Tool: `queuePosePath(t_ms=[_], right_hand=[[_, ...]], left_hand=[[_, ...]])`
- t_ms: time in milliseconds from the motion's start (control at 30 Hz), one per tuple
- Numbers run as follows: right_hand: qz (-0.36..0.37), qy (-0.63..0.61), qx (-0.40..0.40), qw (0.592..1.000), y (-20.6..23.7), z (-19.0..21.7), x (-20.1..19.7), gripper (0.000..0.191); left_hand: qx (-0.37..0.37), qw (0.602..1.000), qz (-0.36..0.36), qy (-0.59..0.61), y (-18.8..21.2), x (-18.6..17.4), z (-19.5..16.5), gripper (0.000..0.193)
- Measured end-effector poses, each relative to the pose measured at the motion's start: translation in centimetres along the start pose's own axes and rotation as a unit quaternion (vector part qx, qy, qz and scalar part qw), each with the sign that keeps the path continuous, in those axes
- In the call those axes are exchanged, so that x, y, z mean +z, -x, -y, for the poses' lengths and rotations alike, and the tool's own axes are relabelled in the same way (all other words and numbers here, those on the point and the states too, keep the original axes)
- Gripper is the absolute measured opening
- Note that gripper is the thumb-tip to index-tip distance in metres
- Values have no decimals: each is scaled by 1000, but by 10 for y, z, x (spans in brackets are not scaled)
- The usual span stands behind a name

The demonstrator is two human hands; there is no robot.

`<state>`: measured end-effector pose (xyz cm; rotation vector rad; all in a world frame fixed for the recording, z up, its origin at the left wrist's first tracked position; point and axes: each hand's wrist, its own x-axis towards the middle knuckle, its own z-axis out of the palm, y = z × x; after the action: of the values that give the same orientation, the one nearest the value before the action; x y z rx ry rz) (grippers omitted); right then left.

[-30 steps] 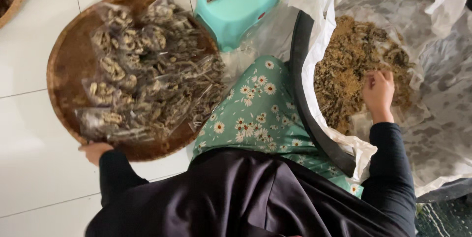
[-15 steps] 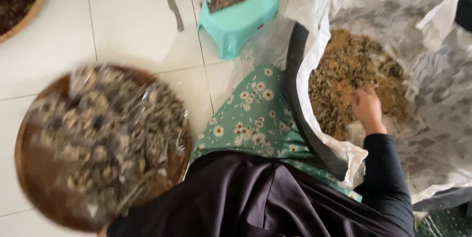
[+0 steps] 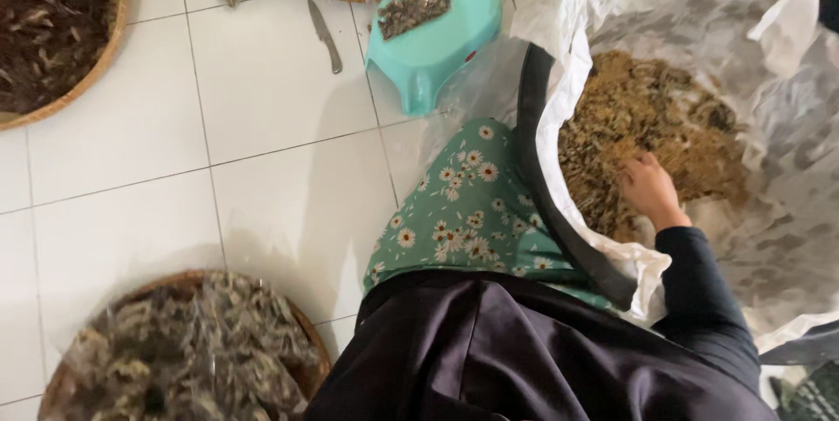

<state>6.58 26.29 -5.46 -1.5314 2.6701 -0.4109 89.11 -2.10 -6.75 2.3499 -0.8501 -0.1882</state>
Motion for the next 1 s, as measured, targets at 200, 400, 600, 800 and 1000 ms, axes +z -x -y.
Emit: queuePosePath(t_ms=[200, 400, 600, 800, 1000], right_hand=[[24, 17, 11, 999, -5, 13, -5, 19], [-27, -1, -33, 999, -11, 27, -22, 20], [7, 55, -37, 998, -12, 33, -28, 19], [54, 147, -70, 985, -14, 20, -32, 13], [54, 84, 33, 994, 1, 12, -34, 23]], left_hand=[[210, 897, -188, 340, 22, -18, -24, 56], [363, 824, 64, 431, 37, -78, -106, 55], [396, 763, 480, -174, 149, 74, -90, 53], [259, 775, 427, -387, 128, 85, 7, 52], [251, 789, 425, -366, 135, 68, -3, 51]])
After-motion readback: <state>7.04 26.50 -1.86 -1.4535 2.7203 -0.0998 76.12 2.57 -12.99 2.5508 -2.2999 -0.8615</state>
